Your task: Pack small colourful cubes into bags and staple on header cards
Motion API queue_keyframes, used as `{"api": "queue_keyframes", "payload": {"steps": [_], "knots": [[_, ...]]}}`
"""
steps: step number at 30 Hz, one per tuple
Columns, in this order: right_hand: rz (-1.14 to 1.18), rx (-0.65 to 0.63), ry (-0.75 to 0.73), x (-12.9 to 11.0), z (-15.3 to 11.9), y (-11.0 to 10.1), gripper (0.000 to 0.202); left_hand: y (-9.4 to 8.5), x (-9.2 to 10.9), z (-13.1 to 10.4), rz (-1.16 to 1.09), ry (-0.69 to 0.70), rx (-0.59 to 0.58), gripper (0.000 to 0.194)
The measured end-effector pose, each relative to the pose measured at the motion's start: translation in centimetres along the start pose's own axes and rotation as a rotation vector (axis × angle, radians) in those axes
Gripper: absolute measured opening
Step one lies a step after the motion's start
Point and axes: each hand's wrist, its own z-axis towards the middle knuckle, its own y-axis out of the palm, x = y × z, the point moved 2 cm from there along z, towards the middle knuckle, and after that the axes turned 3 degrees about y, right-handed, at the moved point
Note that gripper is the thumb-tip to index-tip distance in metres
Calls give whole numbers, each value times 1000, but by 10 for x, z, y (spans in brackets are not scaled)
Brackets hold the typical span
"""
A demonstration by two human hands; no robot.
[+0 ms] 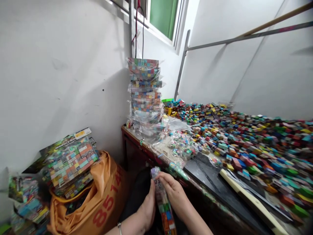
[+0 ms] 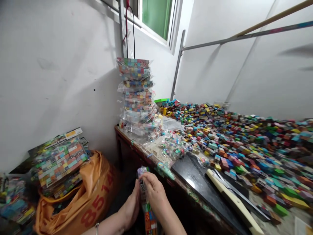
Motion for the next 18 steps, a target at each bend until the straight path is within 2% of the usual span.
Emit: {"api": "queue_keyframes", "payload": {"steps": [4,7,15,18], "knots": [[-6,10,41,9,-7,-8,33,0,-5,5,11,-36,-28,62],[4,18,52,14,-10,-11,33,-6,-7,7,42,-37,-8,61],[-3,-18,43,30,-6,12,29,-32,-6,6,44,-120,116,62],[-79,-44,45,26,-11,10,27,-34,-5,5,51,-165,150,62]]}}
